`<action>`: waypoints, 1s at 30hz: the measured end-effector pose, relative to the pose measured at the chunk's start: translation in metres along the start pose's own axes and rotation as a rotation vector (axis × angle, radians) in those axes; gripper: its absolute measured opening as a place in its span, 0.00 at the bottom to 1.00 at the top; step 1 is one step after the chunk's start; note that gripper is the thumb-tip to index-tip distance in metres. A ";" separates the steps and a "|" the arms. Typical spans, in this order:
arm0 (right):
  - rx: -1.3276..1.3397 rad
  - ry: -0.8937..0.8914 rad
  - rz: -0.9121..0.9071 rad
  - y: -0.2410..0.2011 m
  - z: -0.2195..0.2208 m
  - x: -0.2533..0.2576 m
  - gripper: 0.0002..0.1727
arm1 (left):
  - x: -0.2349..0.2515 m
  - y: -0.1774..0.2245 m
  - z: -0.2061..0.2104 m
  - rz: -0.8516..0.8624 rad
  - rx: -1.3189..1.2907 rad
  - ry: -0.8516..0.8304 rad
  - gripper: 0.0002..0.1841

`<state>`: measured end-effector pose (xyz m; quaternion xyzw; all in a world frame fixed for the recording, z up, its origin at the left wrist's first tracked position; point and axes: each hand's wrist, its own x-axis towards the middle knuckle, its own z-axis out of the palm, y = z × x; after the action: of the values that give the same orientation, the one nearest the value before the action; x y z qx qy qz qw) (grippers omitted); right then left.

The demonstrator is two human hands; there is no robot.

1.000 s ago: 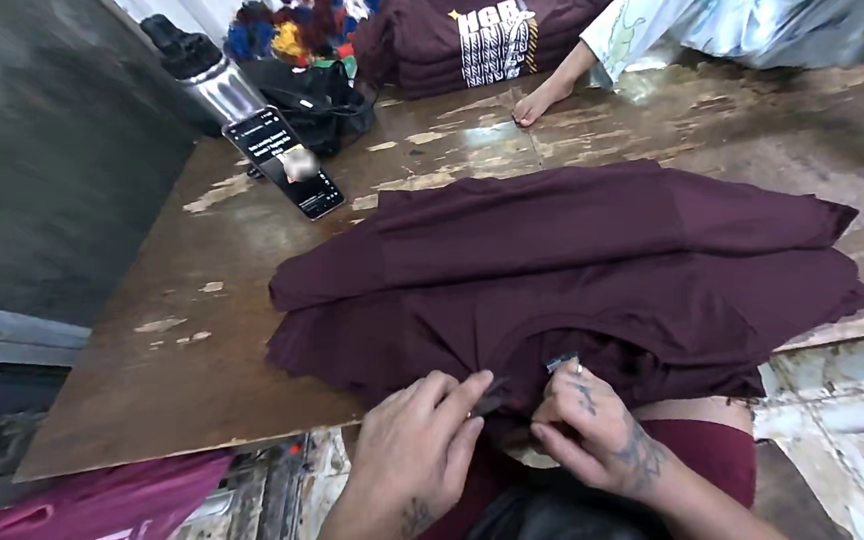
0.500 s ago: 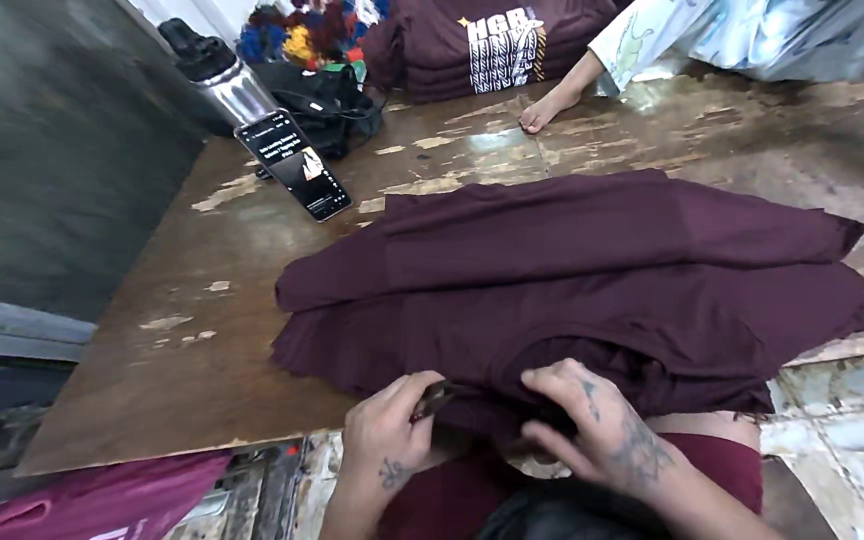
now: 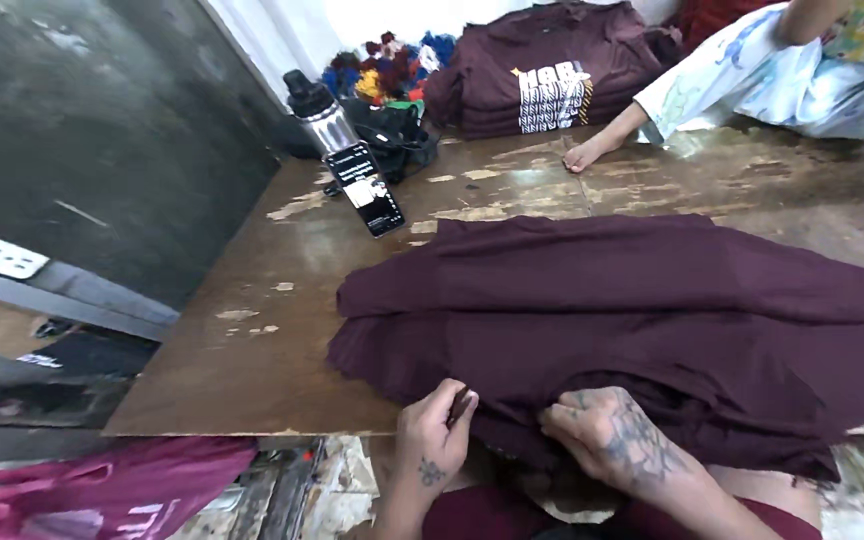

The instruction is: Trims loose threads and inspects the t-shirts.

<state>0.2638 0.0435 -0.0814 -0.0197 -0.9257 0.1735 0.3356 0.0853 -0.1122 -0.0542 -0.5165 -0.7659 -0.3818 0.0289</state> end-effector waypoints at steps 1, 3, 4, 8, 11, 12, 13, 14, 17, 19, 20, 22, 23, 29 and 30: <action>-0.018 0.029 -0.006 -0.001 0.000 0.000 0.13 | -0.002 -0.006 0.001 -0.005 -0.010 -0.010 0.16; 0.034 0.001 0.066 -0.014 -0.018 0.013 0.13 | -0.003 -0.011 0.002 -0.007 -0.038 -0.017 0.16; 0.059 -0.023 0.109 -0.019 -0.026 0.017 0.13 | -0.003 -0.011 0.001 -0.012 -0.044 -0.023 0.16; 0.213 0.024 0.146 -0.016 -0.030 -0.002 0.18 | -0.003 -0.008 0.003 -0.012 -0.026 -0.013 0.16; 0.319 0.049 0.013 -0.018 -0.030 -0.030 0.21 | -0.004 -0.010 0.005 -0.015 -0.031 0.013 0.16; 0.400 0.011 -0.021 -0.028 -0.041 -0.030 0.23 | -0.004 -0.009 0.005 -0.024 -0.037 0.005 0.16; 0.488 -0.052 -0.050 -0.038 -0.053 -0.028 0.25 | -0.004 -0.008 0.005 -0.037 -0.045 -0.015 0.16; 0.563 -0.111 -0.068 -0.046 -0.062 -0.027 0.28 | -0.004 -0.008 0.005 -0.047 -0.052 -0.032 0.16; 0.498 -0.137 -0.038 -0.054 -0.076 -0.039 0.34 | -0.001 -0.003 0.002 -0.077 -0.041 -0.061 0.16; 0.215 -0.063 0.084 -0.039 -0.094 -0.058 0.33 | 0.001 0.001 -0.001 -0.077 -0.064 -0.053 0.16; 0.030 -0.043 0.166 -0.023 -0.105 -0.070 0.31 | 0.000 0.000 -0.001 -0.059 -0.104 -0.041 0.15; -0.238 -0.075 0.317 0.021 -0.123 -0.100 0.29 | -0.005 -0.004 -0.002 0.010 -0.215 0.030 0.16; -0.266 -0.101 0.387 0.039 -0.129 -0.111 0.22 | -0.007 -0.002 -0.002 0.044 -0.258 0.088 0.17; -0.479 0.035 0.364 0.070 -0.188 -0.051 0.14 | 0.056 0.024 -0.015 0.151 -0.074 0.227 0.14; -0.547 0.112 0.346 0.092 -0.185 -0.033 0.15 | 0.076 0.019 -0.011 0.167 0.035 0.227 0.13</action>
<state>0.3981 0.1818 -0.0001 -0.2759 -0.9009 -0.0287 0.3339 0.0609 -0.0572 -0.0023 -0.5314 -0.7186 -0.4205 0.1561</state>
